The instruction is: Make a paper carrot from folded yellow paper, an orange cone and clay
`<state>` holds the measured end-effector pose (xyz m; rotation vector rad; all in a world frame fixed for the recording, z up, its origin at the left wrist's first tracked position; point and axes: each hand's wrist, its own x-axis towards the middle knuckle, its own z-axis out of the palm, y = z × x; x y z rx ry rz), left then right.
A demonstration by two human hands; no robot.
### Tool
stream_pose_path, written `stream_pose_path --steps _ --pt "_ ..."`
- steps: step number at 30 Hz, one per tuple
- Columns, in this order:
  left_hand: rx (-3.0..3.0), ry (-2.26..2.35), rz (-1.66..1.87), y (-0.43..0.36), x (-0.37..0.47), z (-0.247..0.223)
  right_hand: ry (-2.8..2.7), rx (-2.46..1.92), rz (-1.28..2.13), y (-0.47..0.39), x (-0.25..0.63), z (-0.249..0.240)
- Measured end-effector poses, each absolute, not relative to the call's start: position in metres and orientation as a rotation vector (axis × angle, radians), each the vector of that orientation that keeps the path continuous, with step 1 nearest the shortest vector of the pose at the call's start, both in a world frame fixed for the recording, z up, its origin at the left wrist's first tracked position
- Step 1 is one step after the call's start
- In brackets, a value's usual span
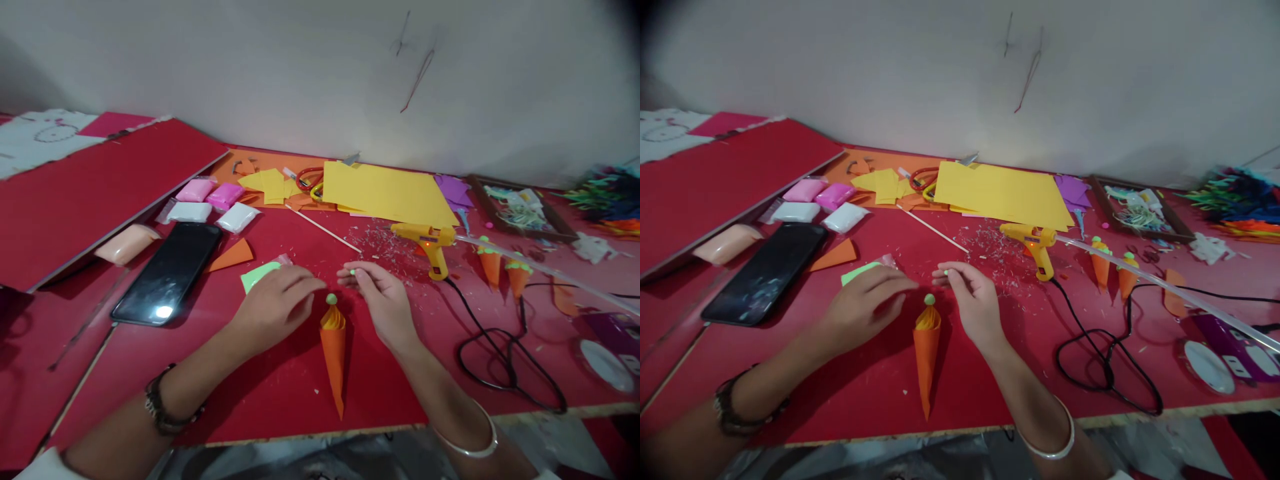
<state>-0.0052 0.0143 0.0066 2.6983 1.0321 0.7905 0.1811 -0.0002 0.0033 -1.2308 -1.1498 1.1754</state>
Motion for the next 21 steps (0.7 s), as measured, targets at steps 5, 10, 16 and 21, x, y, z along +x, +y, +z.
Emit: stream_pose_path --steps 5,10,16,21 --pt "2.995 0.393 0.648 -0.018 0.012 0.009 -1.089 -1.298 1.045 0.002 0.182 -0.001" --pt "3.089 0.436 0.367 -0.028 0.020 -0.004 -1.081 -1.277 1.078 0.004 0.183 -0.001" --pt "3.016 0.756 0.351 -0.006 0.008 -0.003 -1.126 -1.329 1.008 0.004 0.184 -0.001" --pt "2.735 1.295 0.406 0.001 0.000 0.007 -1.189 -1.374 1.081 0.004 0.186 -0.001"
